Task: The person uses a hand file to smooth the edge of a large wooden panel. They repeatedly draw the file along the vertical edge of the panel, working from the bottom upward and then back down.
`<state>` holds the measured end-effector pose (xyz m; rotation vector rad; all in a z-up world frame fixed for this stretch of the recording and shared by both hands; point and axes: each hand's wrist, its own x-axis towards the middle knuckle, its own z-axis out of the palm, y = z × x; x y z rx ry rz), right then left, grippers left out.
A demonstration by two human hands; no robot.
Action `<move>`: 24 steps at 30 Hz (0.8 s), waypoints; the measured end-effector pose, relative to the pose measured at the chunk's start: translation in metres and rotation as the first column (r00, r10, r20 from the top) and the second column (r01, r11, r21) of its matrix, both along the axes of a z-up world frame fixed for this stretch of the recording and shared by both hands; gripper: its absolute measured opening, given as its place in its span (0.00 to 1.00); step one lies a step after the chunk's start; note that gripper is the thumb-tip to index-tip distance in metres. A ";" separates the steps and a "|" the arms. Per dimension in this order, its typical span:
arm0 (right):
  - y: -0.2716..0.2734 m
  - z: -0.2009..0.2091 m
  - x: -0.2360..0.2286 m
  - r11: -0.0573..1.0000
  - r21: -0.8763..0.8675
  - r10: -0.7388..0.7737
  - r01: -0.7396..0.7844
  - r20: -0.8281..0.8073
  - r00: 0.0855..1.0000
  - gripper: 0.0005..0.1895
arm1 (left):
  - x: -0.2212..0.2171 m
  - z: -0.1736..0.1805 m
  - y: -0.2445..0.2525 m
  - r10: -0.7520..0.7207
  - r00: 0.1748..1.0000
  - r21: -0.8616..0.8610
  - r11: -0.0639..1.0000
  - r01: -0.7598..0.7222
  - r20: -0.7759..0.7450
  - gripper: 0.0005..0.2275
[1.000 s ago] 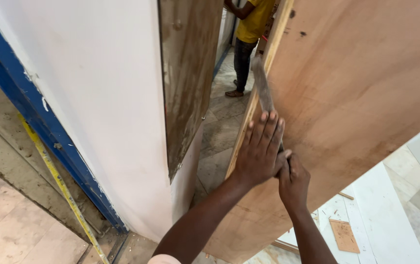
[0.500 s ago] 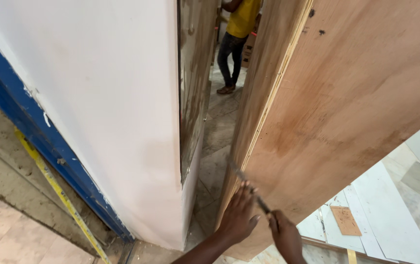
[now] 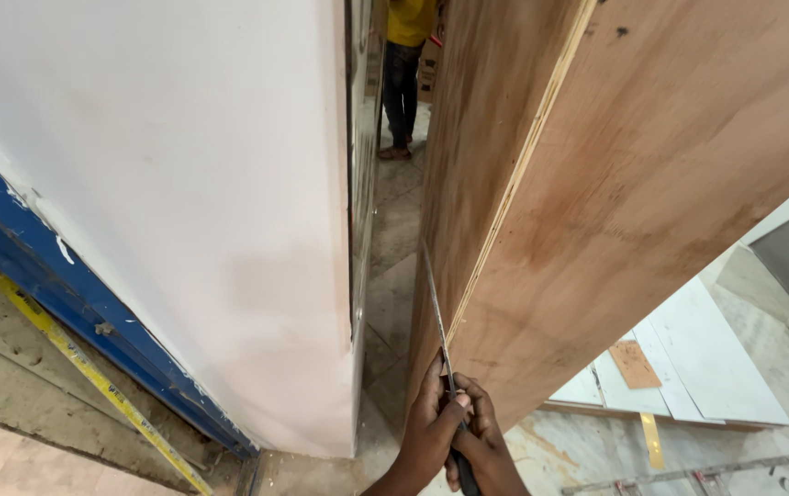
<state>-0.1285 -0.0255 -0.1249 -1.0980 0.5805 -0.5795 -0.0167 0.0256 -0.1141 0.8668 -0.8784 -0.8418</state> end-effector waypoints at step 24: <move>-0.005 0.122 0.029 0.911 -0.369 -0.193 0.184 0.015 0.981 0.29 | 0.031 0.084 -0.044 -0.123 0.991 -0.079 0.989 0.127 0.047 0.35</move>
